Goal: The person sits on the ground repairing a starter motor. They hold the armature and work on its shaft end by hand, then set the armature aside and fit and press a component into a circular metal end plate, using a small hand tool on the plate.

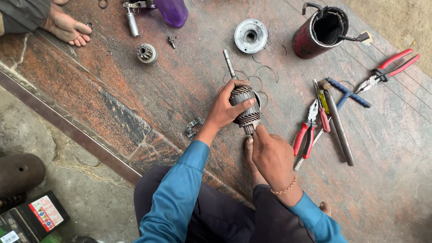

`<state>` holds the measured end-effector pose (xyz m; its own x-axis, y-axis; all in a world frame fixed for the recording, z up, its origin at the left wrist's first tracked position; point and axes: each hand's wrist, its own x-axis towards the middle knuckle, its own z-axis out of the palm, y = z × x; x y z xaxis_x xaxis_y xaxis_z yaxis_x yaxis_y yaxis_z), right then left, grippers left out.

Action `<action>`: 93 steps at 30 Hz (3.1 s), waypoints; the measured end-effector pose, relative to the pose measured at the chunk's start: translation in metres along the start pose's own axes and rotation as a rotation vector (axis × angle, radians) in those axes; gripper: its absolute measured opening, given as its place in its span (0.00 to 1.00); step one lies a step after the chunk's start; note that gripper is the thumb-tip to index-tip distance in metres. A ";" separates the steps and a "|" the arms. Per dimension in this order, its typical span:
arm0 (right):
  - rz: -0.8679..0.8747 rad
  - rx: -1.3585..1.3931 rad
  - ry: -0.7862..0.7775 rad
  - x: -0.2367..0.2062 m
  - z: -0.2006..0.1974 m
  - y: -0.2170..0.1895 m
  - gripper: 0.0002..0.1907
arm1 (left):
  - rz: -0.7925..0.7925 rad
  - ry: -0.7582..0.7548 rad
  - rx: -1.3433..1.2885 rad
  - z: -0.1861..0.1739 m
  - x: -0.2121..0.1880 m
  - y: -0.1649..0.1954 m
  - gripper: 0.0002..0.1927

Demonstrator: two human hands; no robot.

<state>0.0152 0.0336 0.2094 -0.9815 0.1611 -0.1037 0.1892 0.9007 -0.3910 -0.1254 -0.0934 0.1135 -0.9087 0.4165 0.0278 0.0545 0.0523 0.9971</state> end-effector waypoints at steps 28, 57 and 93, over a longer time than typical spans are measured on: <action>0.031 0.187 0.041 -0.003 0.011 0.015 0.07 | -0.015 0.050 0.013 0.003 -0.003 -0.001 0.31; 0.094 0.322 0.088 0.001 0.020 0.006 0.10 | -0.038 -0.002 -0.009 -0.005 -0.001 -0.004 0.34; 0.100 0.371 -0.013 0.008 0.003 0.028 0.11 | -0.020 -0.019 -0.022 0.000 0.001 -0.004 0.33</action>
<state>0.0124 0.0590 0.1951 -0.9577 0.2333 -0.1684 0.2840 0.6731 -0.6828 -0.1267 -0.0934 0.1093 -0.9017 0.4323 0.0067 0.0272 0.0413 0.9988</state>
